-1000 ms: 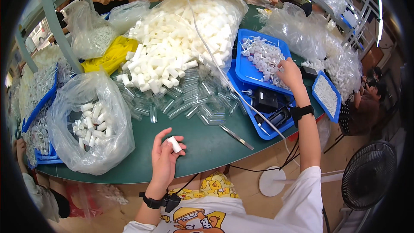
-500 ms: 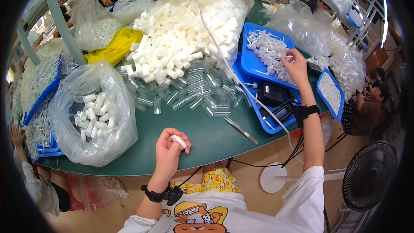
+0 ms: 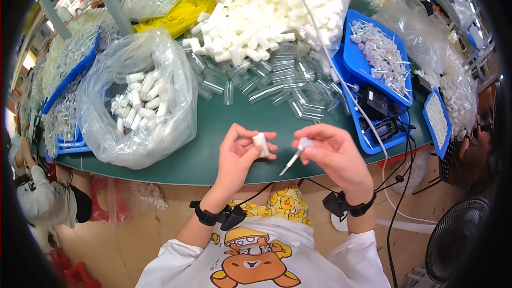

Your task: The person assembles small white candles by hand. They insert a wick into a white cylindrical base, place the base into a clear plastic tube, and then cap the tube with a white lid. The process is repeated for multiple units.

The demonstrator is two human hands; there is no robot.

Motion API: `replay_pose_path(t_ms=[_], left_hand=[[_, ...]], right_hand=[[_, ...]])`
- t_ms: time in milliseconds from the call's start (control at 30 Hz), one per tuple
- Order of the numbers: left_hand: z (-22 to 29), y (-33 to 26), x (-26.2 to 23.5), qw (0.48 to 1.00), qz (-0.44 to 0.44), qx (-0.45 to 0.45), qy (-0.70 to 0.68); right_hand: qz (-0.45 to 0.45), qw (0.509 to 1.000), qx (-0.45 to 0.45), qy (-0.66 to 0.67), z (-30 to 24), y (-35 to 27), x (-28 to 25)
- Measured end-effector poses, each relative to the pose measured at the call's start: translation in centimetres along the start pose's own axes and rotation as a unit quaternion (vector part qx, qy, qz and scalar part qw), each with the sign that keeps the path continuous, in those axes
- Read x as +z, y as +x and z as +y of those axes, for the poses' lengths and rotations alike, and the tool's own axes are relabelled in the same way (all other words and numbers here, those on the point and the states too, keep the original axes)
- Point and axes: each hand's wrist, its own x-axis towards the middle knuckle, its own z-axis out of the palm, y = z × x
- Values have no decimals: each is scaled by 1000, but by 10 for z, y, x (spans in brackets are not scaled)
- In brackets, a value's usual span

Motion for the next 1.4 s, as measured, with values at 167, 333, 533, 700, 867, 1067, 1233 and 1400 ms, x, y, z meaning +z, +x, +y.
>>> replay_pose_path(t_ms=[167,333,533,700,867,1067,1233,1400], left_hand=[[4,-1,1,1000,-3,-7,-11],[2,-3,-2,1000,4,-2,30],[5,-2,2,1000,-14,-7,7],[0,-4,0,999,-9,5,35],[-1,-3,-1,999,-11,-2,46],[1,-1,0,998,-12,-16,60],[-2,-1,1,998,-5,-1,57],[0,-2,4,999,-2,-21,50]], right_hand=[[-50,993,26,101,26,13,3],[-44,996,39,67,29,16,3],[-21,1000,-9,8,36,19,1],[24,989,-113,-93,51,23,13],[63,946,-175,-266,57,26,17],[141,955,-197,-171,78,30,18],[151,959,-195,-143,85,30,19],[164,956,-190,-152,85,28,16]])
